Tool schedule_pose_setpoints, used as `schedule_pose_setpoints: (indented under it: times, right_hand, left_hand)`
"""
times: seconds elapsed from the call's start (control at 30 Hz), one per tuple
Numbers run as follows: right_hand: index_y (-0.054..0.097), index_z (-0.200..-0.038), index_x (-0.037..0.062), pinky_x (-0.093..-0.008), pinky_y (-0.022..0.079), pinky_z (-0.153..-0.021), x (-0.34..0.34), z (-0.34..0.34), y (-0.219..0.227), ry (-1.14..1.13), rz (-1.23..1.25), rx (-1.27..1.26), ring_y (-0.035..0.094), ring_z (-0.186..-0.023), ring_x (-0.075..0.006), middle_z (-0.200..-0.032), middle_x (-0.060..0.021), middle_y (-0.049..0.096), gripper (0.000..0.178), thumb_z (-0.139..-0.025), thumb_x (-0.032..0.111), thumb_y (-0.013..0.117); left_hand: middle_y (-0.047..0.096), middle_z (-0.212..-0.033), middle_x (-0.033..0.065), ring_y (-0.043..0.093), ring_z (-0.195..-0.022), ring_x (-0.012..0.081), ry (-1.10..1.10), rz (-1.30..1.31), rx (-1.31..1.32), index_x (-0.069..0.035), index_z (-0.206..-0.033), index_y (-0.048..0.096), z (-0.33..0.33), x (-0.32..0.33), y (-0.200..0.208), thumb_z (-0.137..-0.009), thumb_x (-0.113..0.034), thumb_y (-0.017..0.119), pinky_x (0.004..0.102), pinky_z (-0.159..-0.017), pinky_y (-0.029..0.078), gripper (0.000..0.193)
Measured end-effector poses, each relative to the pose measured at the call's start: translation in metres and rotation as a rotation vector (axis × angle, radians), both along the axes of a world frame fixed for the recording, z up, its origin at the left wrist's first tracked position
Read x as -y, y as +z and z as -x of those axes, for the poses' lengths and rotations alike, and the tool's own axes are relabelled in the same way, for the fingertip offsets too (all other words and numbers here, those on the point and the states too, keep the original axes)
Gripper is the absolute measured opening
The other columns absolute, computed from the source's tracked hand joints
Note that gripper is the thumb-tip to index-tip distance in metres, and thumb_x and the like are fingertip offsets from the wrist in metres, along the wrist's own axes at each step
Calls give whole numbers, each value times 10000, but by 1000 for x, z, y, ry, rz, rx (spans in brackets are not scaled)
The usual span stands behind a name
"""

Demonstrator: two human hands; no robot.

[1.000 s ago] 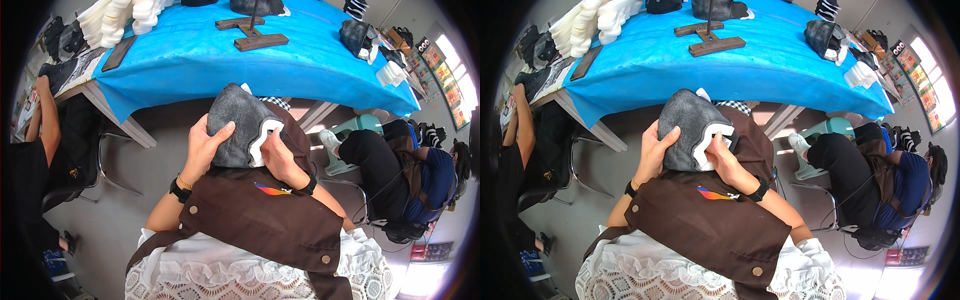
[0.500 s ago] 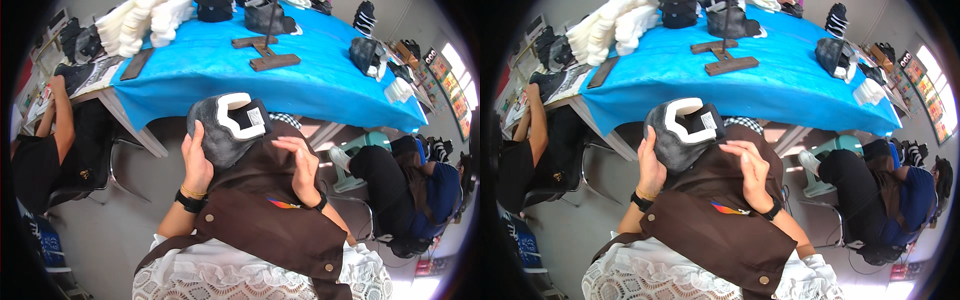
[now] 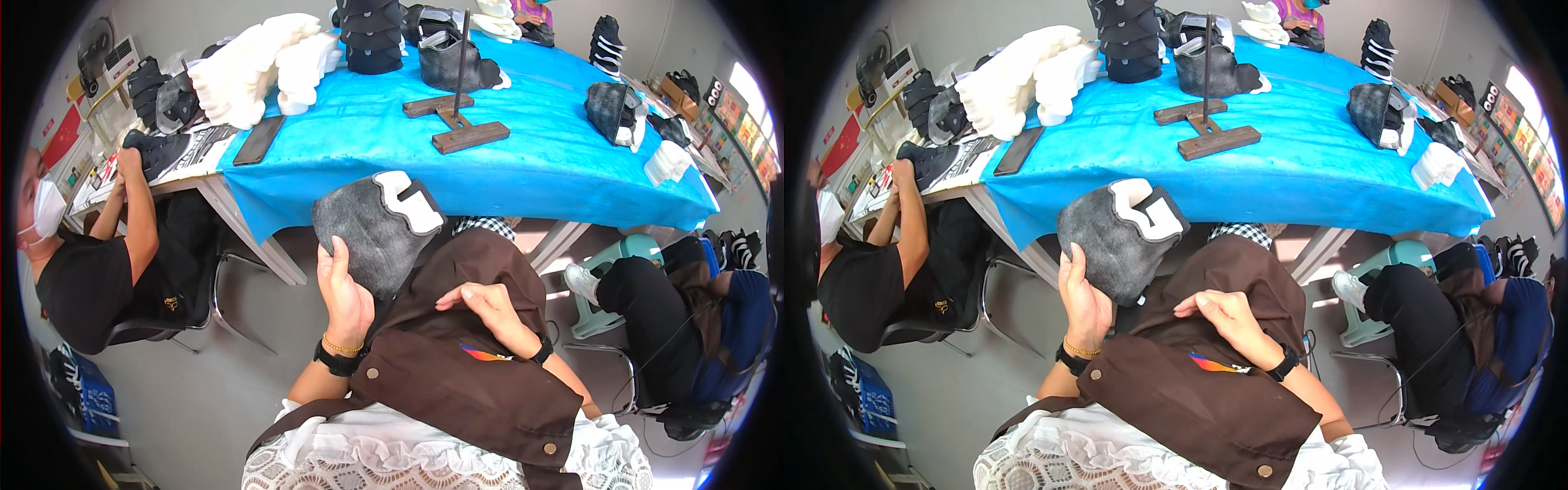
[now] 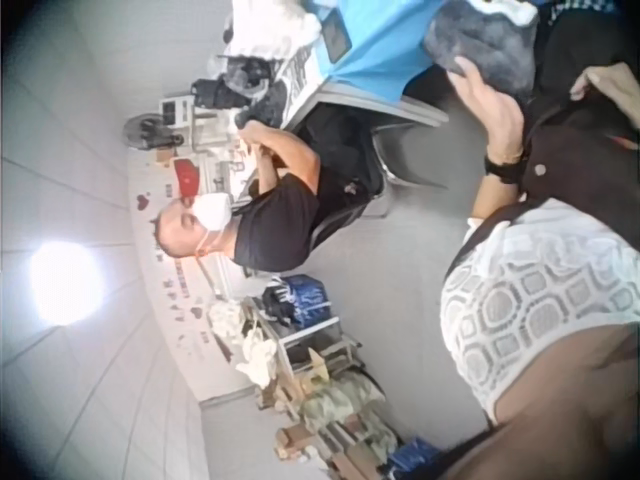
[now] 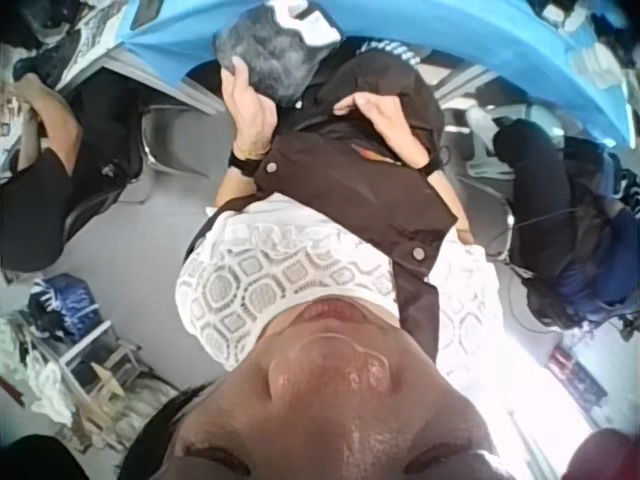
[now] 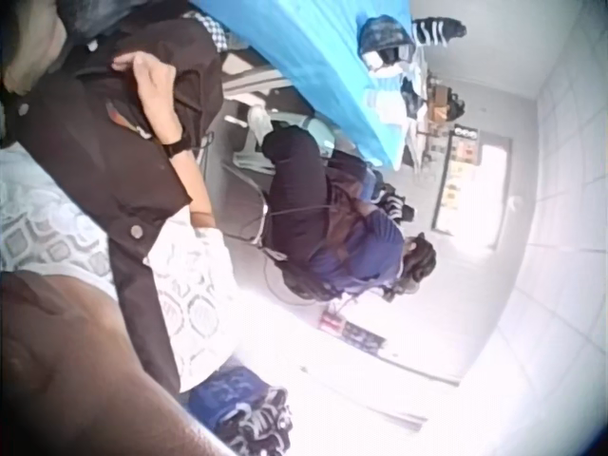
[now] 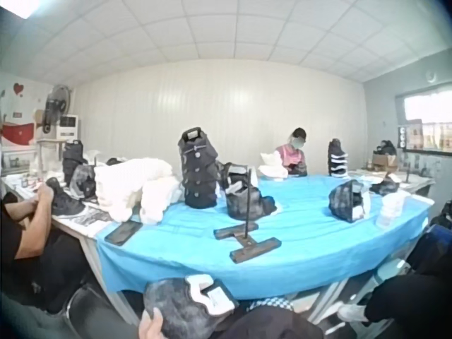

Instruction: Manually fitting shoe upper components and foam inserts together at an industrial workstation.

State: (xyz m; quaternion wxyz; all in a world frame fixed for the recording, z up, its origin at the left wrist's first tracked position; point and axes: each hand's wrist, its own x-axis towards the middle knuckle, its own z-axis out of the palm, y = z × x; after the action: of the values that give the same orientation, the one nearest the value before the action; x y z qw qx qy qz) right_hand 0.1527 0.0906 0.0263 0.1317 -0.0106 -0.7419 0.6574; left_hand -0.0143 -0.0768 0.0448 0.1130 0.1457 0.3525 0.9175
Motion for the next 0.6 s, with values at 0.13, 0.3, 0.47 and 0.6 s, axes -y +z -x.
schedule_pose_setpoints:
  times: [0.13, 0.3, 0.47, 0.6]
  right_hand:
    - [696, -1046, -67, -318, 504, -912, 0, 4, -2, 112, -249, 31, 682, -976, -197, -999, -136, 726, 474, -1067, 307, 406]
    - [349, -1470, 28, -397, 404, -1082, -5, 3, -17, 260, 346, 181, 541, -1243, -261, -1342, -171, 555, 740, -1008, 607, 357]
    - [250, -1523, 84, -468, 365, -1122, -1, 6, -17, 254, 806, 92, 512, -1282, -324, -1486, -158, 422, 817, -972, 683, 316]
    - [185, -1565, 135, -527, 298, -1149, -2, 2, -12, 308, 994, 47, 338, -1425, -322, -1588, -111, 277, 918, -915, 778, 260]
  left_hand:
    - [489, -1421, 91, 476, -1305, 228, -103, -83, -50, -59, -1421, 391, -4, -2, 3, -1060, -263, 454, 423, -1111, 373, 420]
    - [436, -1460, 85, 427, -1344, 244, -249, -240, -100, -72, -1469, 291, -24, -12, 2, -1037, -205, 502, 430, -1137, 320, 499]
    - [335, -1511, 114, 341, -1403, 261, -461, 111, -429, -95, -1551, 123, -41, -12, -18, -926, -26, 605, 466, -1156, 281, 792]
    - [497, -1379, 145, 515, -1262, 219, -653, 227, -575, 7, -1471, 316, -50, -9, -14, -905, -77, 688, 362, -1007, 462, 682]
